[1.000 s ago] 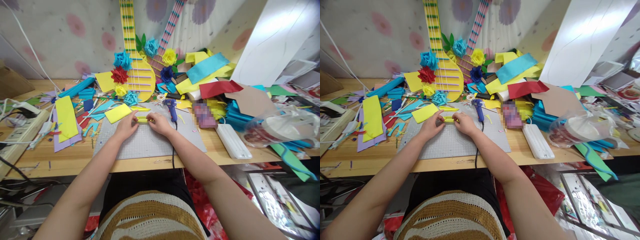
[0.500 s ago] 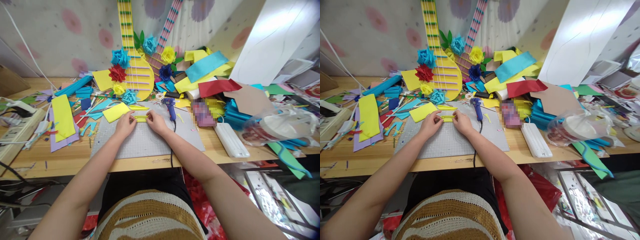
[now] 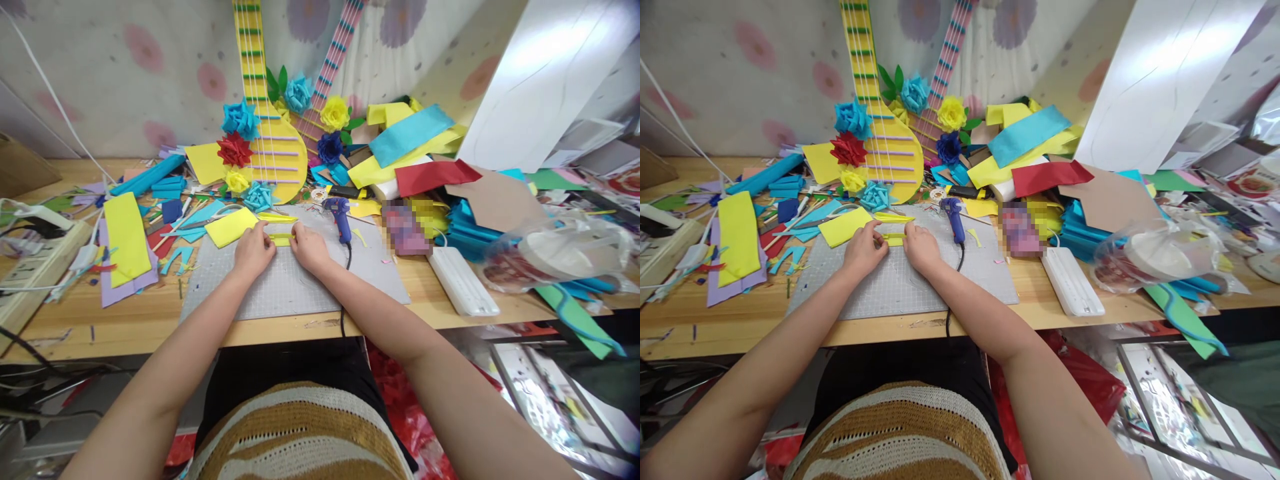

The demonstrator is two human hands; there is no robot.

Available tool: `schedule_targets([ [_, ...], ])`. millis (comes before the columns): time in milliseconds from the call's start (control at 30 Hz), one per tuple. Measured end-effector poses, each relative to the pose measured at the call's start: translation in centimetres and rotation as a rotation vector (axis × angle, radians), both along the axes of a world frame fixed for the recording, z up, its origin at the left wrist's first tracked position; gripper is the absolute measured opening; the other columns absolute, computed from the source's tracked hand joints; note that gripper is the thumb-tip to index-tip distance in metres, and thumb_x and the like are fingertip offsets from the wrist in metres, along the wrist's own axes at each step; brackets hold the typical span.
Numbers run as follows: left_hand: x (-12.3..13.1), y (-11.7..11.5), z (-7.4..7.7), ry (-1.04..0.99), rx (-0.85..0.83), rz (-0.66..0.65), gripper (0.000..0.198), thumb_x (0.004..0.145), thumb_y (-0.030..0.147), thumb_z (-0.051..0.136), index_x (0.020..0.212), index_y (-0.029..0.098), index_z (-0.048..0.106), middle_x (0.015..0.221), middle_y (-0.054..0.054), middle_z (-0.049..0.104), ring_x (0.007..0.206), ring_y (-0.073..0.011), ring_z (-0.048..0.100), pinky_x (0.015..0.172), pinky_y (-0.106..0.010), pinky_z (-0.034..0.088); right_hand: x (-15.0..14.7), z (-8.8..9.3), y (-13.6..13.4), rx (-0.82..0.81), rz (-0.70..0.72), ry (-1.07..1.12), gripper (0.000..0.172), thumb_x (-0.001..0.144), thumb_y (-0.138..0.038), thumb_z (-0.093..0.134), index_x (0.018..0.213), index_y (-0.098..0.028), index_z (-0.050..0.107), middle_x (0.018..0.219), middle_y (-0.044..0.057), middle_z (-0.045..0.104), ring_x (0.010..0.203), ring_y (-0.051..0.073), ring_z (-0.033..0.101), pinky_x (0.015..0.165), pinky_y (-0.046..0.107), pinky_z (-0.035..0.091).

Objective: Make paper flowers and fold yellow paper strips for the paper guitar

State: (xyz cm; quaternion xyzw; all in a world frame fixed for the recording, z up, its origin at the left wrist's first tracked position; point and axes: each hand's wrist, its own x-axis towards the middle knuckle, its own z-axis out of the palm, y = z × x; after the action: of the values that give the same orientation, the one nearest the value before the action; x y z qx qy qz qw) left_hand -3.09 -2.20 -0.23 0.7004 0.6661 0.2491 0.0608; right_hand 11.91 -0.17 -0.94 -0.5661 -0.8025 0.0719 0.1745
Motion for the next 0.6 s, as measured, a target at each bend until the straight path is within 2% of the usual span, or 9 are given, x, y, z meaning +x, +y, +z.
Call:
schedule_targets([
  [267, -0.10, 0.08, -0.06, 0.040, -0.001, -0.011, 0.035, 0.077, 0.017, 0.052, 0.112, 0.018, 0.050, 0.081, -0.005, 0.065, 0.092, -0.0254, 0.054, 0.079, -0.037, 0.042, -0.16, 0.13, -0.07, 0.023, 0.014, -0.099, 0.019, 0.090, -0.023, 0.039, 0.102, -0.014, 0.051, 0.096, 0.012, 0.063, 0.091, 0.022, 0.056, 0.076, 0.030, 0.041],
  [433, -0.08, -0.09, 0.10, 0.138, -0.029, -0.083, 0.017, 0.078, 0.017, 0.048, 0.092, 0.020, 0.059, 0.084, -0.006, 0.064, 0.091, -0.0252, 0.051, 0.080, -0.037, 0.041, -0.20, 0.17, -0.10, 0.031, 0.017, -0.115, 0.020, 0.090, -0.023, 0.039, 0.102, -0.014, 0.052, 0.097, 0.012, 0.063, 0.091, 0.023, 0.056, 0.076, 0.031, 0.042],
  [600, -0.19, -0.09, 0.06, 0.190, -0.012, -0.132, 0.018, 0.079, 0.018, 0.047, 0.084, 0.021, 0.064, 0.088, -0.008, 0.063, 0.092, -0.0253, 0.049, 0.083, -0.038, 0.040, -0.21, 0.23, -0.15, 0.015, 0.020, -0.123, 0.022, 0.091, -0.022, 0.037, 0.103, -0.014, 0.053, 0.098, 0.014, 0.062, 0.092, 0.023, 0.055, 0.078, 0.032, 0.042],
])
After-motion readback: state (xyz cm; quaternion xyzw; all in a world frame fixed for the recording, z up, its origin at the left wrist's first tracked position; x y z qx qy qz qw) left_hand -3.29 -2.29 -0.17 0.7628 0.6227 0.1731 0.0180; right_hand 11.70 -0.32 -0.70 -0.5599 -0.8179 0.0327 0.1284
